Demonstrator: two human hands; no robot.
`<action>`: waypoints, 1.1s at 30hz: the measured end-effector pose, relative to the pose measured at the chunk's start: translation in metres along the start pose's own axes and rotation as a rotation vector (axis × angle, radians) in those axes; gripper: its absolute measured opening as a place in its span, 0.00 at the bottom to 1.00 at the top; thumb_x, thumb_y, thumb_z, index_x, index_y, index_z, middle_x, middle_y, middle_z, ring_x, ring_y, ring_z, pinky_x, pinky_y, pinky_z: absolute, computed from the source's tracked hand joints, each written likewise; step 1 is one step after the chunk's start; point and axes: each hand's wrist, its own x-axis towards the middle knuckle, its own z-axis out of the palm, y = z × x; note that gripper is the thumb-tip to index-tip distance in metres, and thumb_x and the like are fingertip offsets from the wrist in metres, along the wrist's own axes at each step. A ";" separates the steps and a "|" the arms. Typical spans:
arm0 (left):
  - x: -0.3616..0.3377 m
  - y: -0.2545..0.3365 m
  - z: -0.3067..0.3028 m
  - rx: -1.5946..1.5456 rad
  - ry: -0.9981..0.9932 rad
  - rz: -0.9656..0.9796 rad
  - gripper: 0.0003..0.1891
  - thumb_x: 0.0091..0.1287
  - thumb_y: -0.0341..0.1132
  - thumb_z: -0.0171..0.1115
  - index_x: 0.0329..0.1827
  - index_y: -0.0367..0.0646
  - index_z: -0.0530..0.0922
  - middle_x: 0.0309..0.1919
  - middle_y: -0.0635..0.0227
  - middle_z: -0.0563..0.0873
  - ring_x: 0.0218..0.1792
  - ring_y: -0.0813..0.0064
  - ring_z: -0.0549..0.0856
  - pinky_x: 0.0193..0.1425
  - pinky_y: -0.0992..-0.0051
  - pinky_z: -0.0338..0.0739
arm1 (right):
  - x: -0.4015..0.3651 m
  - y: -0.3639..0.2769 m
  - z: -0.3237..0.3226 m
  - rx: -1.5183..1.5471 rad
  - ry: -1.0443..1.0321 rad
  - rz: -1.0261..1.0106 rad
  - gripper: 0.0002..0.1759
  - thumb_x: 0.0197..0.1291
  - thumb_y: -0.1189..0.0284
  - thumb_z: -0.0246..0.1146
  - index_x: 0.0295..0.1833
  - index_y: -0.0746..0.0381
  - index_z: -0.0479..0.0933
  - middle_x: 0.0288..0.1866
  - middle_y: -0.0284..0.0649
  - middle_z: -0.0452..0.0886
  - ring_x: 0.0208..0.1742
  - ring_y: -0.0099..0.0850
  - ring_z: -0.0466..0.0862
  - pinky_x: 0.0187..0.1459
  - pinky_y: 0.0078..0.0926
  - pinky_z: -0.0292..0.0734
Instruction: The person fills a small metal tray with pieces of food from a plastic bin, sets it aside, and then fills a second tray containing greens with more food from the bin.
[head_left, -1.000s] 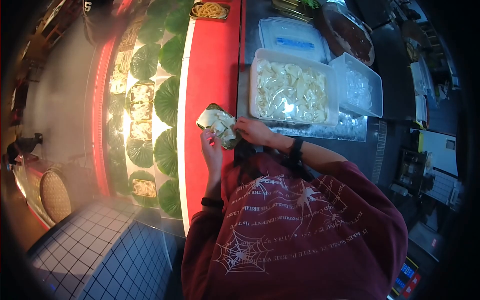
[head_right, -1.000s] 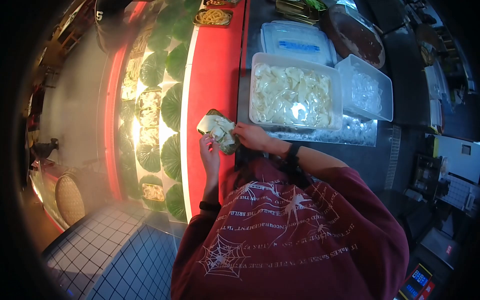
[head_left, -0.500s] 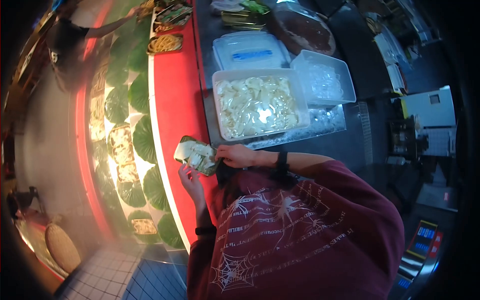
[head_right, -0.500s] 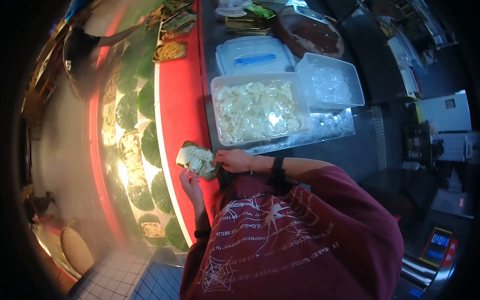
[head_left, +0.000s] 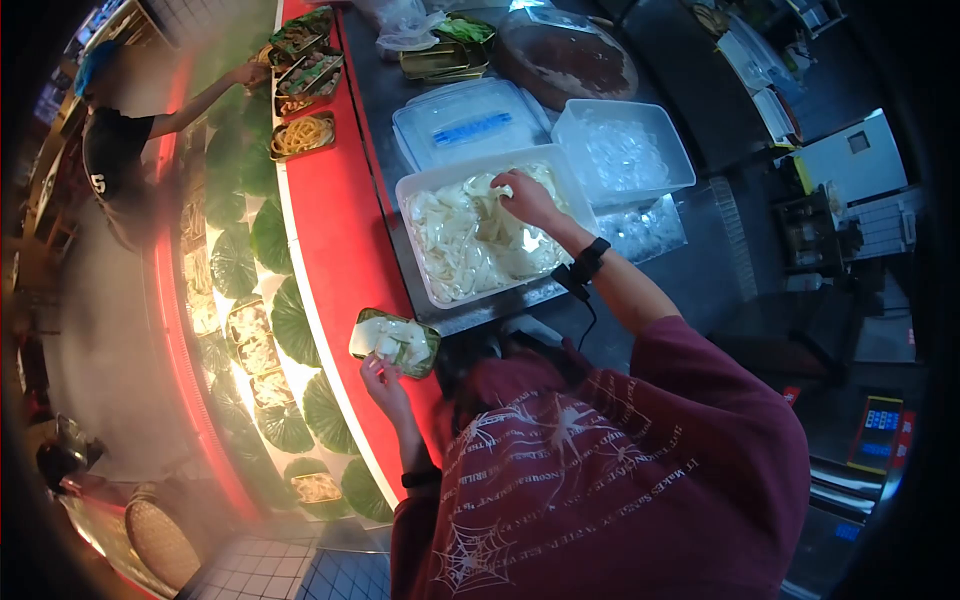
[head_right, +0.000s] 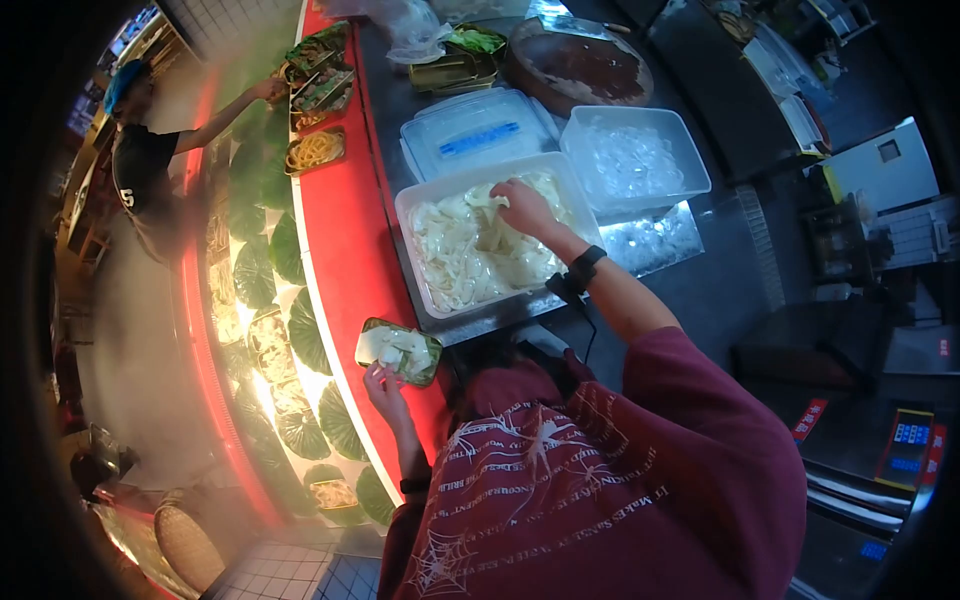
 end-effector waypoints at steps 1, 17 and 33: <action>0.000 -0.002 -0.001 -0.001 0.004 0.014 0.17 0.67 0.29 0.56 0.58 0.36 0.67 0.39 0.60 0.81 0.28 0.77 0.81 0.30 0.79 0.78 | 0.004 0.003 -0.001 -0.055 0.028 -0.017 0.14 0.52 0.76 0.60 0.47 0.57 0.79 0.44 0.40 0.79 0.42 0.42 0.82 0.44 0.36 0.77; -0.020 0.010 -0.008 -0.040 0.071 -0.040 0.20 0.65 0.27 0.54 0.60 0.37 0.64 0.34 0.62 0.77 0.24 0.76 0.78 0.28 0.78 0.74 | 0.030 -0.068 0.054 -0.140 -0.267 -0.248 0.14 0.51 0.66 0.61 0.45 0.56 0.80 0.41 0.44 0.80 0.39 0.46 0.82 0.41 0.42 0.78; -0.013 0.003 -0.018 0.013 0.175 -0.009 0.20 0.64 0.25 0.53 0.60 0.40 0.66 0.36 0.64 0.78 0.31 0.76 0.78 0.30 0.77 0.76 | 0.028 -0.082 0.059 -0.272 -0.378 -0.214 0.10 0.49 0.67 0.56 0.31 0.60 0.79 0.33 0.48 0.82 0.36 0.48 0.83 0.37 0.46 0.77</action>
